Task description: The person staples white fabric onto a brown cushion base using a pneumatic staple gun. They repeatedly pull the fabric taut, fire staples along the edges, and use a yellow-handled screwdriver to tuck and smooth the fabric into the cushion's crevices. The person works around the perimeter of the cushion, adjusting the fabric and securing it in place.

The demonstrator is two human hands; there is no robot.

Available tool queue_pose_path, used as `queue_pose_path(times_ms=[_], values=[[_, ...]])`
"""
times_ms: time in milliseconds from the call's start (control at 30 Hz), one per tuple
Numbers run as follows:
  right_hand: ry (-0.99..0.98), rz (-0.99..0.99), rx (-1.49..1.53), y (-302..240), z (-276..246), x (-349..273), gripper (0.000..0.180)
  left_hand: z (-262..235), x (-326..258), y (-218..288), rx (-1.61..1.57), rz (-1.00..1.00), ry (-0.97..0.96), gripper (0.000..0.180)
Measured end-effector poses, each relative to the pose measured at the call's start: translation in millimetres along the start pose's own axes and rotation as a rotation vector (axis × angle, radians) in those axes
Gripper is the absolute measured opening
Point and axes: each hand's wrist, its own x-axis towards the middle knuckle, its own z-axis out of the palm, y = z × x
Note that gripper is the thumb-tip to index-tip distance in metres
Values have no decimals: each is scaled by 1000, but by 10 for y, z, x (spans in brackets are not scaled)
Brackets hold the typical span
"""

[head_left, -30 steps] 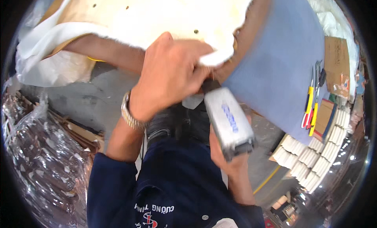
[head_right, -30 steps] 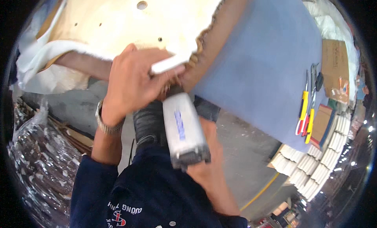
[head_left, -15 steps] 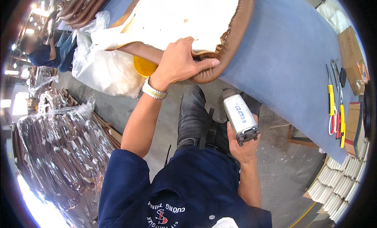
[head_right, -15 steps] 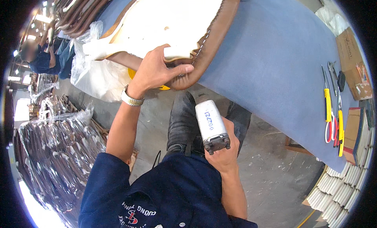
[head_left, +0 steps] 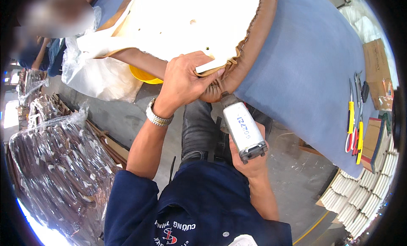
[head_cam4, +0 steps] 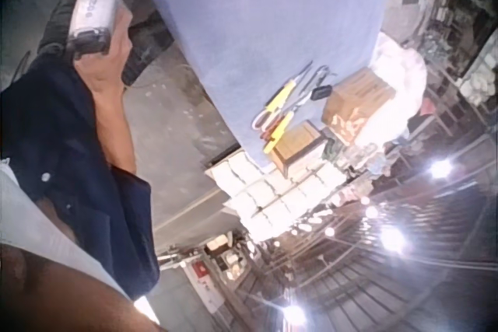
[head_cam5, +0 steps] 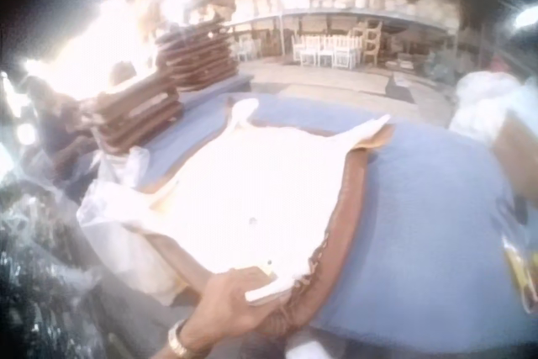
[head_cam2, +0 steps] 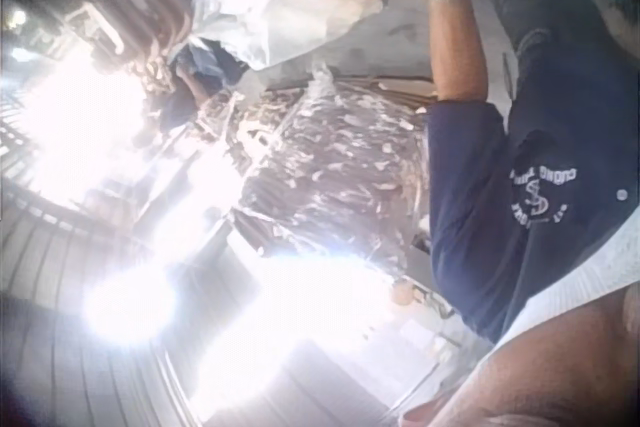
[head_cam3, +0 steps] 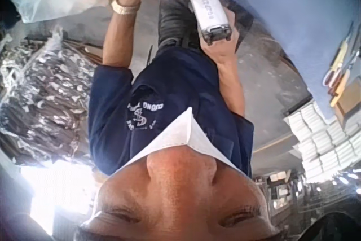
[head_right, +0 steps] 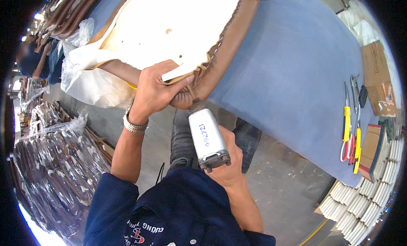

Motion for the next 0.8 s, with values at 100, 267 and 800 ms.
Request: queue_pose_path(times_ms=[100, 267, 800], values=[[-30, 32, 27, -101, -16, 67, 67, -4, 9, -7, 5, -48, -17, 20], [-97, 39, -139, -144, -42, 42, 70, 18, 12, -49, 31, 20, 14, 19], [-215, 237, -302, -431, -131, 236, 69, 66, 27, -88, 4, 74, 8, 20]])
